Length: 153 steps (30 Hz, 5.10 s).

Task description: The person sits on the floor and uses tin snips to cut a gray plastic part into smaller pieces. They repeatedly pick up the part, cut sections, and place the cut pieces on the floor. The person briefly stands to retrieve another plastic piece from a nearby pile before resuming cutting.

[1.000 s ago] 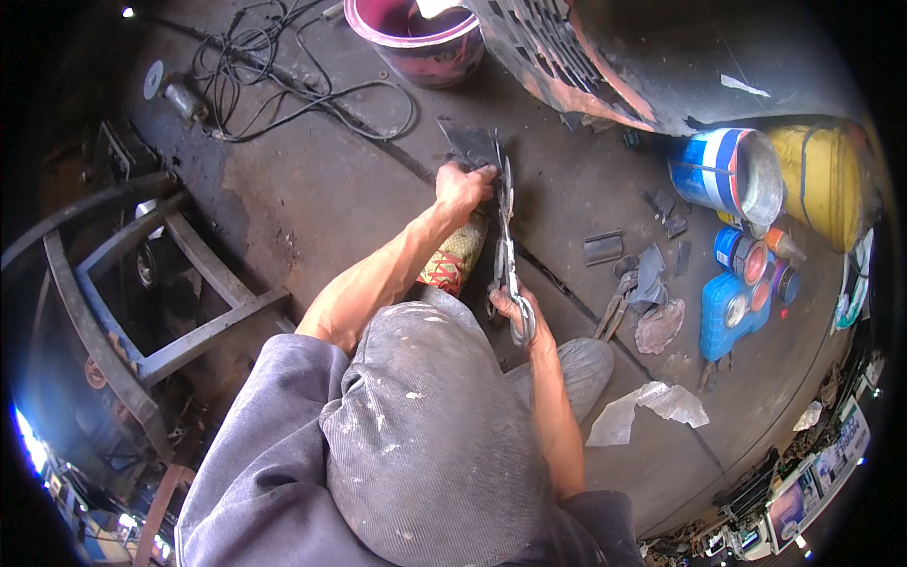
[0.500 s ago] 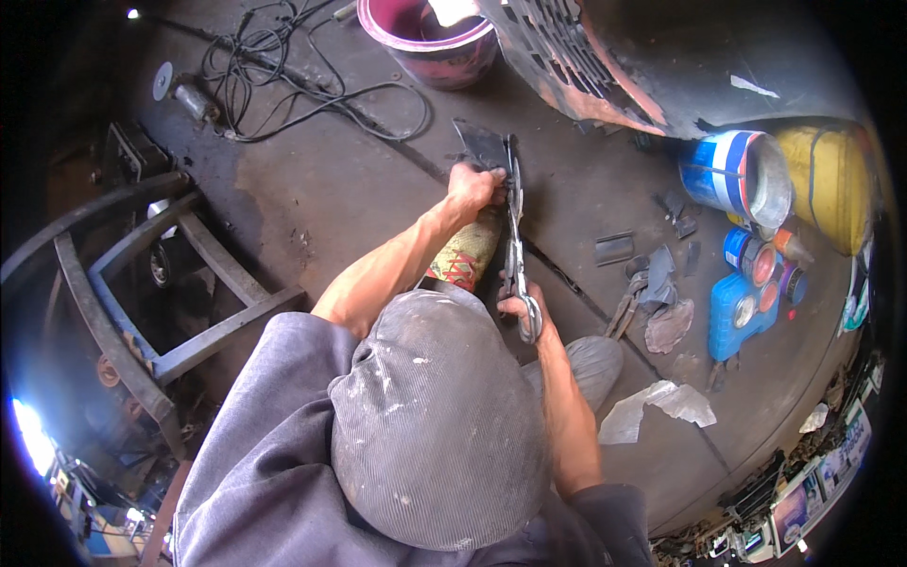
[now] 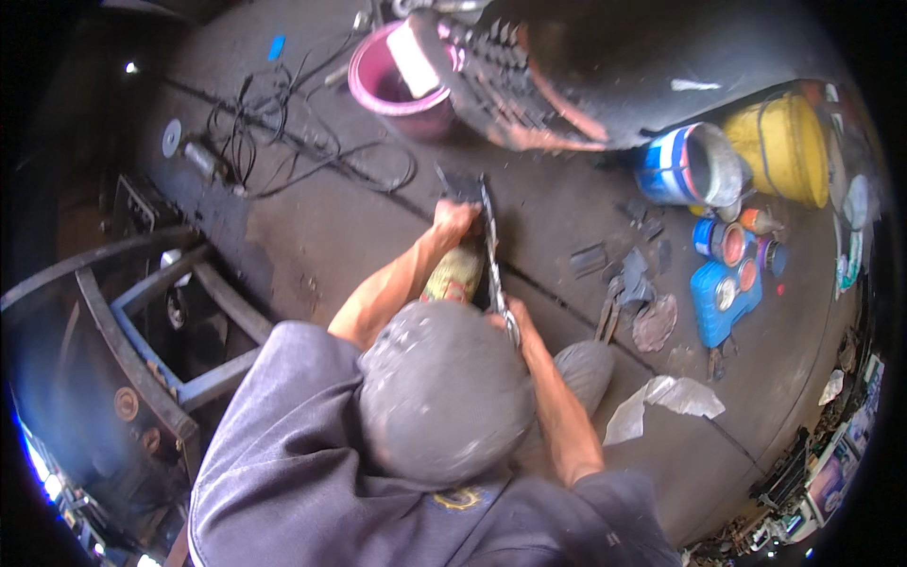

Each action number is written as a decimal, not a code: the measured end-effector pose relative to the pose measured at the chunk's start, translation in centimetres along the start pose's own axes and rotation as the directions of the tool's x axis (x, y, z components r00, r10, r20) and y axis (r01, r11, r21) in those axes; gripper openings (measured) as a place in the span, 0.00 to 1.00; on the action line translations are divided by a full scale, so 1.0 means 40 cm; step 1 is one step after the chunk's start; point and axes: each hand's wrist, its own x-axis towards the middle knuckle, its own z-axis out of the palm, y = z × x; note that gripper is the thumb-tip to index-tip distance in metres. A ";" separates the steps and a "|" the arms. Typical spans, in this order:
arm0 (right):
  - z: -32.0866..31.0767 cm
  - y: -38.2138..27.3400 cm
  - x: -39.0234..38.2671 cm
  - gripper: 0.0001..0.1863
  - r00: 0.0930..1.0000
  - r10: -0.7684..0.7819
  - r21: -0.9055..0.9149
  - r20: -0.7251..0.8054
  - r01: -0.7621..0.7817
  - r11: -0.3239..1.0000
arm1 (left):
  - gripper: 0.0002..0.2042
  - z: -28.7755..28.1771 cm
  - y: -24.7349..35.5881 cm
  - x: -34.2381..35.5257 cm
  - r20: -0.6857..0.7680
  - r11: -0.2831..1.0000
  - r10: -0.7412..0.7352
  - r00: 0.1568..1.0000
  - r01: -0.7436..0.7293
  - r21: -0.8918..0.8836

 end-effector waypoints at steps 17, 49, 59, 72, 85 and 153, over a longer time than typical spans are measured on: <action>-0.001 -0.014 -0.020 0.31 0.989 0.084 0.355 0.118 -0.121 0.927 | 0.06 0.000 0.021 -0.077 0.041 0.934 -0.169 0.985 0.173 -0.311; -0.004 -0.041 -0.009 0.19 0.999 0.008 -0.328 -0.034 -0.019 0.945 | 0.32 -0.054 0.047 -0.067 0.046 0.410 0.518 0.854 -0.294 0.863; -0.005 -0.057 -0.025 0.17 0.997 0.029 -0.128 -0.071 -0.038 0.991 | 0.31 -0.036 0.015 -0.069 0.046 0.351 0.601 0.798 -0.315 0.882; 0.024 -0.078 -0.035 0.35 0.995 0.030 -0.180 -0.092 -0.046 0.983 | 0.48 -0.109 0.032 0.023 -0.052 0.673 0.546 0.836 -0.400 0.622; 0.086 -0.076 -0.151 0.55 0.982 0.085 -0.929 -0.169 -0.188 0.319 | 0.23 -0.141 0.144 -0.144 0.186 0.914 0.253 0.949 -0.172 -0.368; 0.065 -0.187 -0.227 0.28 0.931 -0.354 0.460 0.089 0.277 0.843 | 0.15 -0.218 0.140 -0.310 0.780 0.674 0.294 0.553 0.459 -0.580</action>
